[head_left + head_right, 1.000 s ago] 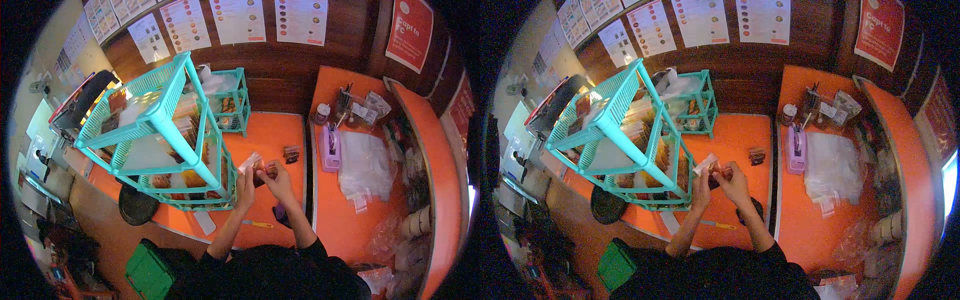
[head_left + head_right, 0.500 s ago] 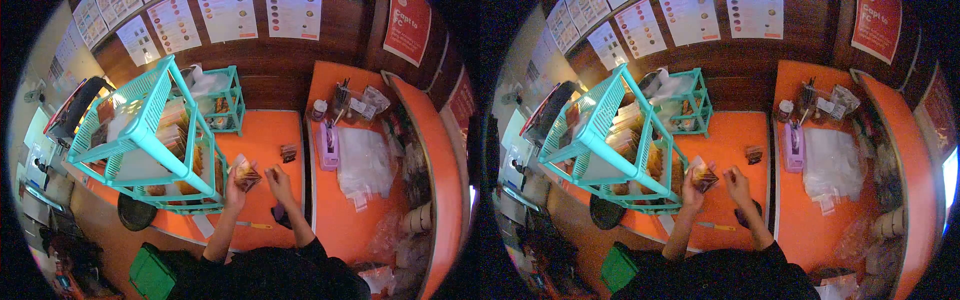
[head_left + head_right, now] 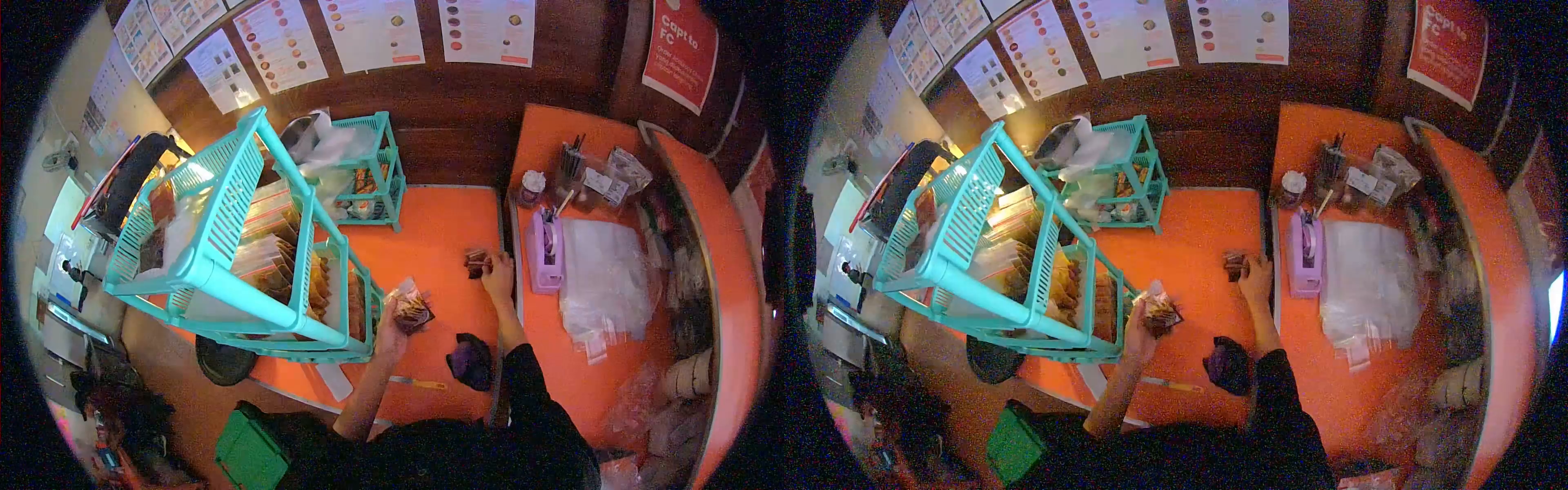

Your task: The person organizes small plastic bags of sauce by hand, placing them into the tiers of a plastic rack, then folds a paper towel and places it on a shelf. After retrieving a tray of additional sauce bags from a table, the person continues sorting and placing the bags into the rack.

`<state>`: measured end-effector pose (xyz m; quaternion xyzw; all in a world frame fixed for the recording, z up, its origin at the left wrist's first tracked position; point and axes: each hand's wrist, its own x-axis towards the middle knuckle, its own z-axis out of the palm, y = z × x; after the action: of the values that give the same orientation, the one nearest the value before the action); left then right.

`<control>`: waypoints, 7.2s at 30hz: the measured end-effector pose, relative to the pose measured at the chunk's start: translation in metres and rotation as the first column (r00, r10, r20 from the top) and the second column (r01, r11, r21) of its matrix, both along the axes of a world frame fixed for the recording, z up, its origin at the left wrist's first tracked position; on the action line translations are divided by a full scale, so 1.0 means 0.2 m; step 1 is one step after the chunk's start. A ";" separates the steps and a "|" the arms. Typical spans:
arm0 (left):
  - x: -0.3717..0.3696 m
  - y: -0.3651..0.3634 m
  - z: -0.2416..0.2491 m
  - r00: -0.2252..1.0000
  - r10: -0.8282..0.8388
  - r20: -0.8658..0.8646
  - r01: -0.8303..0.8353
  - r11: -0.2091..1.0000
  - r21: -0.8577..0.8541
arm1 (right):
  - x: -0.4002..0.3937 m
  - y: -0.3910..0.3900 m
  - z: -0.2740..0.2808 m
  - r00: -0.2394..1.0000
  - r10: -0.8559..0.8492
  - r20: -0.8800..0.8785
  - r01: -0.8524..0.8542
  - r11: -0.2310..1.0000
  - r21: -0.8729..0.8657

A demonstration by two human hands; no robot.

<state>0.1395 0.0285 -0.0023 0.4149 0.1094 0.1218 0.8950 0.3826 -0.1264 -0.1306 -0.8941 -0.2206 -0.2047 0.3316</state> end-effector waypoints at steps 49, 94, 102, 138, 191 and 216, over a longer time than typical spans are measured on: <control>0.24 0.11 -0.35 0.996 0.050 -0.067 -0.049 0.999 0.014 | -0.35 -0.03 0.28 0.700 0.670 -0.245 -0.170 0.490 0.855; 0.18 0.02 -0.28 0.956 0.249 -0.153 -0.214 0.953 0.216 | 0.25 0.06 0.14 0.933 0.327 -0.152 -0.358 0.888 -0.287; 0.14 -0.05 -0.16 0.942 0.257 -0.214 -0.195 0.942 0.272 | 0.21 0.11 0.22 0.933 0.327 -0.152 -0.333 0.943 -0.013; -0.16 -0.13 0.46 0.951 0.096 0.295 -0.240 0.829 0.506 | -1.00 0.04 1.49 0.627 0.775 0.076 -0.722 0.542 0.429; -0.75 0.14 0.52 0.919 -0.182 0.350 -0.092 0.763 0.639 | -1.78 0.28 1.55 0.888 0.404 -0.221 -0.276 0.850 0.448; -0.83 0.18 0.61 0.776 -0.168 0.608 -0.451 0.525 0.721 | -1.77 0.20 1.65 0.770 0.551 -0.321 -0.388 0.804 0.451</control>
<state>-0.0264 0.0641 0.1189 0.7168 -0.2224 0.3632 0.5521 0.0287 -0.0868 0.1994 -0.7545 -0.3193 0.0557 0.5707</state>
